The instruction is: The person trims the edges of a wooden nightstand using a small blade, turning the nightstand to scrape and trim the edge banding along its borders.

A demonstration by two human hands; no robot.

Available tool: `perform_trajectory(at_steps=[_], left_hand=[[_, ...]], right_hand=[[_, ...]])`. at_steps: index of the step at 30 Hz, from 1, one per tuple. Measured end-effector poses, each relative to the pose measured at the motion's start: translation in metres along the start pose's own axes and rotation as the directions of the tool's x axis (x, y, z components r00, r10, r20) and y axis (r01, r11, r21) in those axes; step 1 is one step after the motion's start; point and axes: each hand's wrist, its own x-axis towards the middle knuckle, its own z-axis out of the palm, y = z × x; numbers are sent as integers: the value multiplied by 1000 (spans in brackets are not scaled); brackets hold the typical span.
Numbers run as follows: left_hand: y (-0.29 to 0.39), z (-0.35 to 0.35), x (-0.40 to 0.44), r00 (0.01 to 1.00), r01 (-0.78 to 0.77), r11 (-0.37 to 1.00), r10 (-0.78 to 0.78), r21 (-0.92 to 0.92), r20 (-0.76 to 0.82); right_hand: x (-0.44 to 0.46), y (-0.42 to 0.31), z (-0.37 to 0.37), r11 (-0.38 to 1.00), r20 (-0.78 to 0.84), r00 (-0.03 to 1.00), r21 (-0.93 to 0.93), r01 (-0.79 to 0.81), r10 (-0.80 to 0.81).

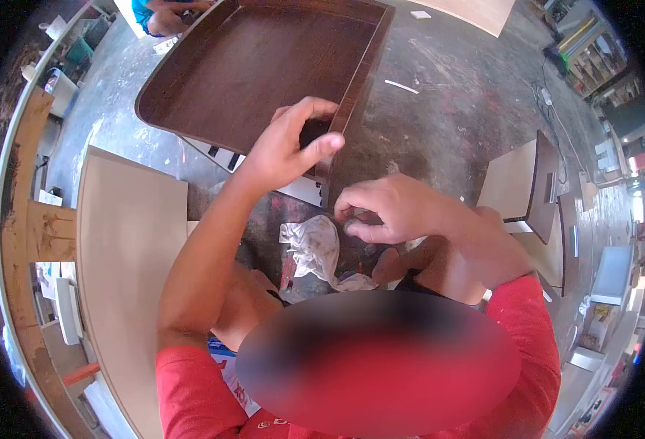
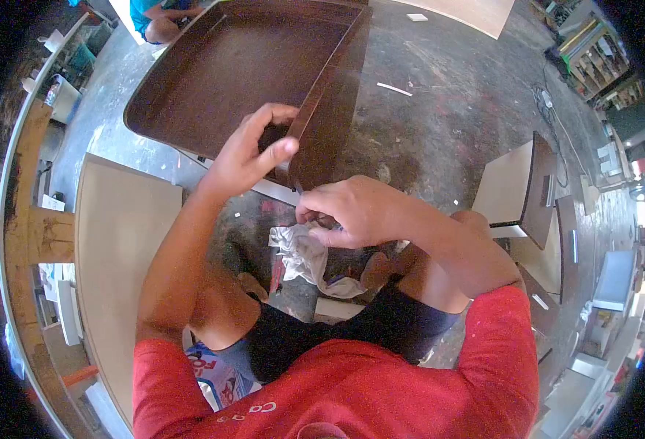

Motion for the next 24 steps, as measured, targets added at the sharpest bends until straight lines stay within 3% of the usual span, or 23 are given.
perform_trajectory(at_steps=[2, 6, 10, 16, 18, 20, 22, 23, 24], left_hand=[[4, -7, -7, 993, -118, 992, 117, 46, 31], [7, -13, -19, 990, -98, 980, 78, 172, 117], [3, -25, -26, 996, -65, 939, 42, 339, 74], [-38, -56, -37, 984, 44, 840, 56, 541, -167], [-60, -67, -46, 939, 232, 765, -16, 600, -343], [-83, -83, -55, 847, 477, 632, -146, 611, -511], [-123, -93, -67, 584, 703, 614, -210, 359, -784], [-141, -100, -75, 415, 772, 602, -234, 204, -879], [-148, -107, -79, 321, 791, 605, -276, 96, -906]], right_hand=[[-2, 2, -5, 1000, -3, 1000, 26, -14, 14], [0, 14, -5, 998, -31, 999, -52, -29, 28], [5, 13, -6, 996, -16, 999, -70, -46, 45], [7, 8, -14, 990, 13, 995, -97, -99, 101], [5, 8, -18, 989, 9, 994, -96, -112, 113], [4, 8, -20, 991, -37, 995, -88, -96, 93], [7, 6, -25, 990, -82, 994, -112, -84, 75], [9, 5, -29, 993, -141, 987, -77, -90, 78], [11, 3, -34, 994, -200, 976, -40, -97, 87]])
